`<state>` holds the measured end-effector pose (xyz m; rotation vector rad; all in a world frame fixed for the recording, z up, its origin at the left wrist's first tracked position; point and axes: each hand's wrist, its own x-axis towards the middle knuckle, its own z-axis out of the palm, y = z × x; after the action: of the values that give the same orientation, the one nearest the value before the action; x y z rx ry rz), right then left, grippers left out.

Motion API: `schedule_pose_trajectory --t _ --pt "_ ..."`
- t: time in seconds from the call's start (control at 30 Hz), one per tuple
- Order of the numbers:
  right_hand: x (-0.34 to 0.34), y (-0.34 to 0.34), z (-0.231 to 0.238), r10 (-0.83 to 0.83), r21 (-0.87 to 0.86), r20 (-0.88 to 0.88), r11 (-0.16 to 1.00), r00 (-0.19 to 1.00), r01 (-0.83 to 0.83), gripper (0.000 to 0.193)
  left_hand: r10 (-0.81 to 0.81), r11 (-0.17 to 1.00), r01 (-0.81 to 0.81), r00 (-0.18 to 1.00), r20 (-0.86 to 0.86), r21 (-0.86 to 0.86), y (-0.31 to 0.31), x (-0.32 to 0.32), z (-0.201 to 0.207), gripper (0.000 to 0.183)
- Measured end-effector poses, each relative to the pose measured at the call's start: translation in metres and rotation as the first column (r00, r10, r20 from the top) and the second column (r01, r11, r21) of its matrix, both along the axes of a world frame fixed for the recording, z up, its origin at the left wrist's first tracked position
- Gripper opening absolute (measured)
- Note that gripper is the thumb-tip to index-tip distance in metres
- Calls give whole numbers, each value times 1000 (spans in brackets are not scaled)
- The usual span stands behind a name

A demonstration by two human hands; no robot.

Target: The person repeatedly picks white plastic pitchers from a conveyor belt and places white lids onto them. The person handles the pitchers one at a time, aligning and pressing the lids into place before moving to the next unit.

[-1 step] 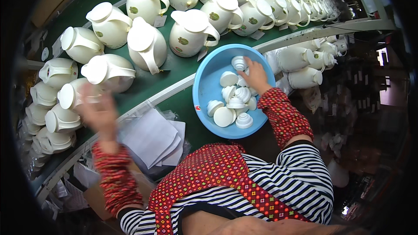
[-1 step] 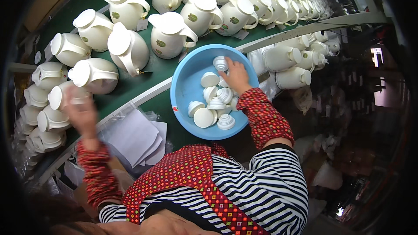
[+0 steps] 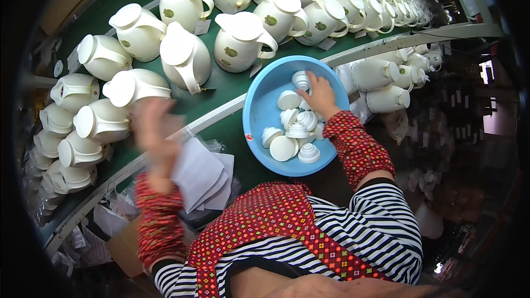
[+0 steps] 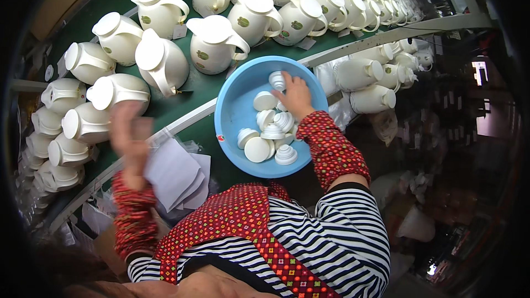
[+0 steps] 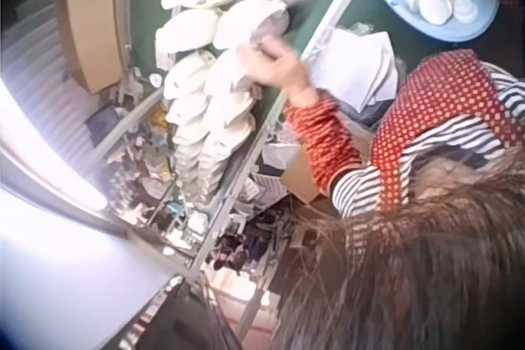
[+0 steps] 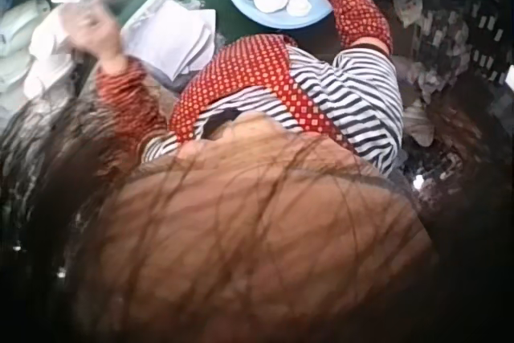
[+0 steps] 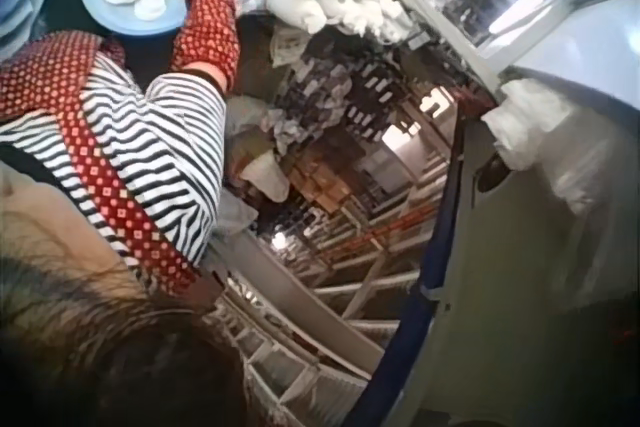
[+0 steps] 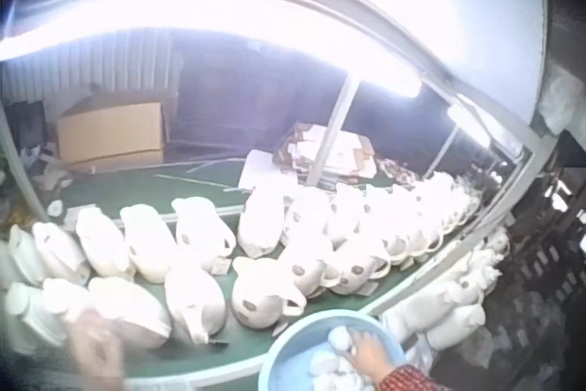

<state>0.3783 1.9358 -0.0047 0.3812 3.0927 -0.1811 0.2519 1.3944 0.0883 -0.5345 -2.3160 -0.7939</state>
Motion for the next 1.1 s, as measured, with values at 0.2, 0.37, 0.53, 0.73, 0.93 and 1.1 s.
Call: schedule_pose_trajectory --t 0.2,0.37,0.53,0.73,0.93,1.1 --pt "-23 -26 -35 -82 -195 88 976 993 98 76 -151 782 616 331 932 -92 297 118 -59 76" --pt "-26 -56 -20 284 -421 182 888 941 -186 70 -71 882 470 228 971 -46 348 139 -122 71" --pt "-32 -64 -29 456 -375 275 862 847 -342 68 -109 889 456 134 985 37 354 136 -130 47" --pt "-43 -103 -24 519 -373 280 834 807 -407 63 -109 856 462 600 792 -232 332 162 -162 38" --pt "-41 -94 -41 708 -367 -11 654 706 -661 60 -205 821 568 381 902 -53 323 151 -158 30" --pt "-41 -89 -45 725 -411 -84 600 684 -686 51 -310 830 557 453 836 6 304 159 -99 37"
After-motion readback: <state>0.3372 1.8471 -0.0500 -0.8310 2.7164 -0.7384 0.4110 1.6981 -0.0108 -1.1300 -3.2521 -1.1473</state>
